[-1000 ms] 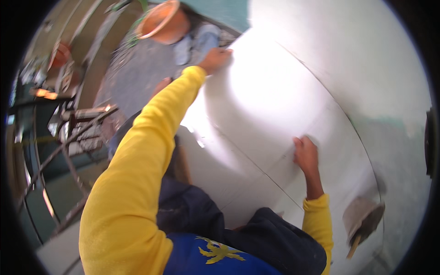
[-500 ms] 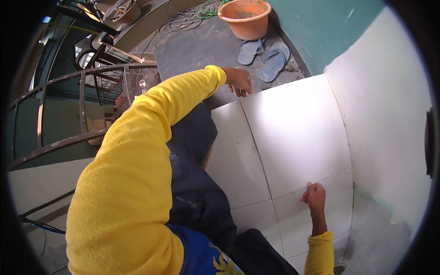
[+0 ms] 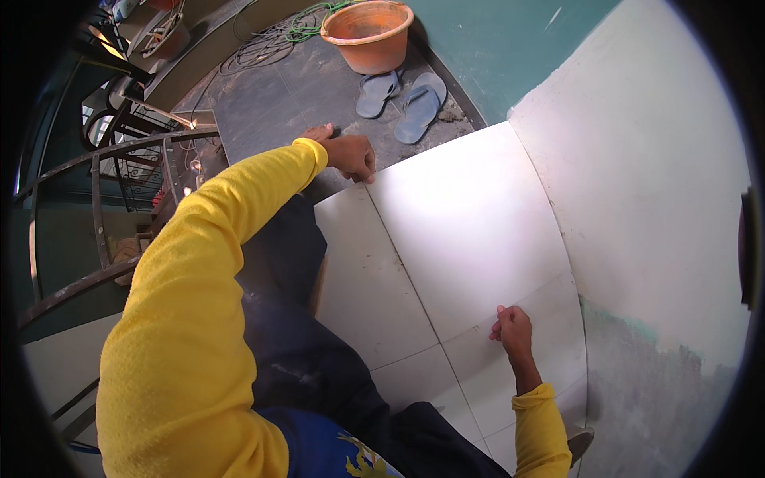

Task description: The person is installing floor tiles in a room. They spread cement on the floor, place a white tile, and then apply cement to the back of a terracotta tile using a trowel.

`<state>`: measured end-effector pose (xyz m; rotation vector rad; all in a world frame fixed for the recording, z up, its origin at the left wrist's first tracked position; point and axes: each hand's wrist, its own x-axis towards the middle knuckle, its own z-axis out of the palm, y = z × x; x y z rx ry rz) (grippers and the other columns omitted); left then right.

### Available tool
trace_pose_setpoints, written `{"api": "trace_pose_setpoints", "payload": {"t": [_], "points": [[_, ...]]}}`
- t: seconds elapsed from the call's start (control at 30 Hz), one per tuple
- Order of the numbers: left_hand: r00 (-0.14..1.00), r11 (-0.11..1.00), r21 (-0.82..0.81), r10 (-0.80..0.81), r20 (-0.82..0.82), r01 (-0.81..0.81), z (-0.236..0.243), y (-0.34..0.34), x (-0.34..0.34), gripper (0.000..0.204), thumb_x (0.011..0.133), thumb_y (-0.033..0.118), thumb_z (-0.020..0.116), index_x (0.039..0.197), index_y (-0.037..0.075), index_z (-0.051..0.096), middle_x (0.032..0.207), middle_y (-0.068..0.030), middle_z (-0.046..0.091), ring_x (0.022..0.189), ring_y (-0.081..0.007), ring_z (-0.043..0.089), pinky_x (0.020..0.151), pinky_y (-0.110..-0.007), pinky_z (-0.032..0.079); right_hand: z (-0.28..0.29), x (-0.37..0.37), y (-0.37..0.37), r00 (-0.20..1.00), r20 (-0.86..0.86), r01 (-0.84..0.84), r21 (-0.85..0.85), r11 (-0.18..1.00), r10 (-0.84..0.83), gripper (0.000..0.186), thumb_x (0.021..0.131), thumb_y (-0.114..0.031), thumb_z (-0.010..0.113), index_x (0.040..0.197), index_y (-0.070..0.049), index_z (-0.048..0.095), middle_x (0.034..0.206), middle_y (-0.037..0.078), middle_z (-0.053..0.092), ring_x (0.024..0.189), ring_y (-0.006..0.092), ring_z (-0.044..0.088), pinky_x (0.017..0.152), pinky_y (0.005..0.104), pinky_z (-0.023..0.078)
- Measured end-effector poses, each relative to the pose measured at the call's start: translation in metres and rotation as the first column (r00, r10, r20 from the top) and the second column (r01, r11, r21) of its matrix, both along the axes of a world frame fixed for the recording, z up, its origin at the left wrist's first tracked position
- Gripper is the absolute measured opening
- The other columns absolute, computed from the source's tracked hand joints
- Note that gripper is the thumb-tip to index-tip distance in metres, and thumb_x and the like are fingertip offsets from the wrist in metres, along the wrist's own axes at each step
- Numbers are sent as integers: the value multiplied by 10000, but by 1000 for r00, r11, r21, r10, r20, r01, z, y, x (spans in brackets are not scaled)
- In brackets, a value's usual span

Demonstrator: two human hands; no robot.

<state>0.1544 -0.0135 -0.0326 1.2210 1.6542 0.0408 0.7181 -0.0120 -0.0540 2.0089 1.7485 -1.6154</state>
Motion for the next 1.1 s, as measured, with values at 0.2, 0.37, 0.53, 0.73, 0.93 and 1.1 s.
{"api": "trace_pose_setpoints", "payload": {"t": [0.2, 0.37, 0.53, 0.73, 0.93, 1.1], "points": [[999, 996, 83, 39, 21, -40, 7, -8, 6, 266, 888, 195, 868, 1057, -3, 810, 952, -79, 804, 840, -159, 763, 779, -289, 626, 0, 2, -4, 1000, -5, 24, 35, 999, -24, 323, 1076, -310, 629, 930, -22, 614, 709, 73, 658, 541, 180, 650, 536, 311, 514], [986, 993, 38, -109, -129, 115, 29, -11, 7, 266, 864, 450, 854, 1077, 291, 839, 948, 94, 809, 943, -78, 741, 1254, -502, 85, 0, 3, -4, 1000, -8, 12, 62, 998, -12, 346, 1068, -302, 625, 980, 32, 648, 706, 101, 683, 543, 196, 670, 570, 345, 555], [998, 999, 21, 26, 61, -27, 27, -8, 8, 295, 840, 128, 909, 1082, 7, 792, 1008, -91, 802, 922, -172, 761, 850, -300, 625, 5, -2, -2, 999, 32, -15, 64, 998, 13, 326, 1088, -304, 617, 934, -16, 617, 687, 68, 650, 544, 175, 641, 539, 313, 505], [956, 998, -5, -53, 289, 57, -33, 5, -25, 271, 834, 125, 910, 1045, 6, 788, 987, -90, 803, 917, -171, 758, 770, -277, 593, -8, 7, 1, 993, 83, -91, 46, 995, 87, 350, 1097, -320, 603, 945, -5, 615, 685, 67, 643, 568, 171, 640, 555, 316, 512], [899, 979, -93, -126, 419, 180, -39, 19, -37, 280, 875, 170, 886, 1090, 18, 791, 1015, -88, 794, 902, -162, 753, 797, -297, 597, 5, 0, 4, 989, 133, -62, -25, 998, 65, 360, 1109, -352, 595, 980, -16, 601, 713, 61, 646, 596, 166, 644, 617, 312, 544], [879, 953, -137, -187, 438, 271, -46, 24, -47, 283, 925, 235, 842, 1118, 32, 801, 994, -77, 791, 888, -173, 747, 795, -307, 579, 8, 2, 2, 991, 126, -28, -68, 997, 36, 354, 1119, -354, 588, 963, -37, 577, 722, 59, 650, 614, 162, 649, 630, 309, 542]]}}
